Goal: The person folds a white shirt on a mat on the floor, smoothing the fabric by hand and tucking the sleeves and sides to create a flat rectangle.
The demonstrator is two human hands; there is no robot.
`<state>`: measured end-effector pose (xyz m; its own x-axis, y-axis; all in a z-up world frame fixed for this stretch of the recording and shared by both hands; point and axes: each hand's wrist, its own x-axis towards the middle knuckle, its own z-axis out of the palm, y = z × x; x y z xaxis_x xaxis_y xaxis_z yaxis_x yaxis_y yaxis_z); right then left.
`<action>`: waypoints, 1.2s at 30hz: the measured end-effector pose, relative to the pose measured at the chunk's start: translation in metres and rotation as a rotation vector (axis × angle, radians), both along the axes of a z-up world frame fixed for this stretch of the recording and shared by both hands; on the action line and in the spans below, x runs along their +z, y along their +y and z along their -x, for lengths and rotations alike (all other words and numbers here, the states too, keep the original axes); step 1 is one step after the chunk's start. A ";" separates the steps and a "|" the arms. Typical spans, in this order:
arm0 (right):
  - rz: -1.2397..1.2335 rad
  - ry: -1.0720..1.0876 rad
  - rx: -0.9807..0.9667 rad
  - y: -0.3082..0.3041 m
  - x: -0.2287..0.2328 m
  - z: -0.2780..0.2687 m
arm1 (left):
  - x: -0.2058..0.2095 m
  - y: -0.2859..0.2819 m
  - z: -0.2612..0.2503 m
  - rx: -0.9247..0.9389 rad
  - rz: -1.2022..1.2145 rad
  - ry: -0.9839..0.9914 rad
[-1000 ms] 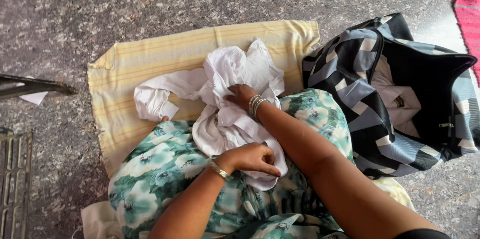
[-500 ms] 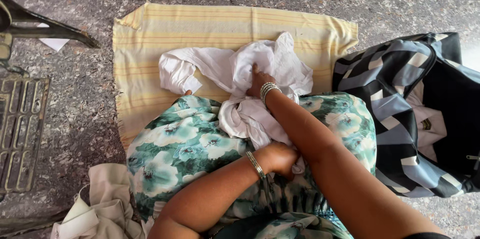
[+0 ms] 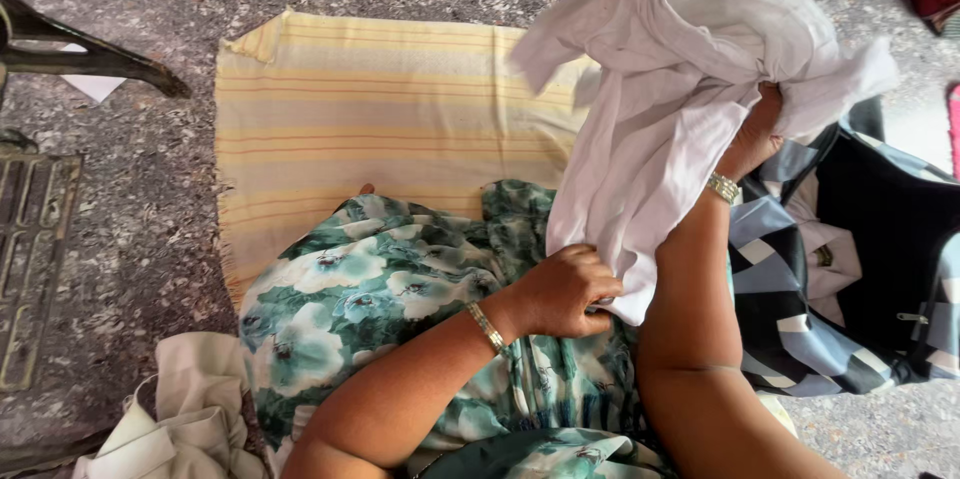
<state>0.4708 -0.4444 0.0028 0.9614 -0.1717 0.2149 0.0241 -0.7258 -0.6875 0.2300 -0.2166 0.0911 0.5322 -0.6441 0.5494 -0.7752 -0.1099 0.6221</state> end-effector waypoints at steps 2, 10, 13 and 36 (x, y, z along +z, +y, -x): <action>-0.077 -0.085 -0.011 -0.018 0.022 0.008 | 0.008 0.001 0.002 0.038 0.020 0.012; -0.339 -0.152 0.391 0.028 0.071 0.078 | 0.016 0.064 -0.042 0.907 0.202 0.216; -0.333 -0.048 0.866 0.077 0.079 0.111 | 0.012 0.075 -0.055 0.769 0.404 0.067; -0.871 0.411 1.074 0.098 0.028 0.095 | -0.021 0.065 -0.067 0.658 0.295 0.361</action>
<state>0.3758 -0.3467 0.0312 0.6746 0.7311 0.1022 -0.0261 0.1621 -0.9864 0.2969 -0.1512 0.0703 0.9292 0.0082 0.3696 -0.3542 -0.2660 0.8965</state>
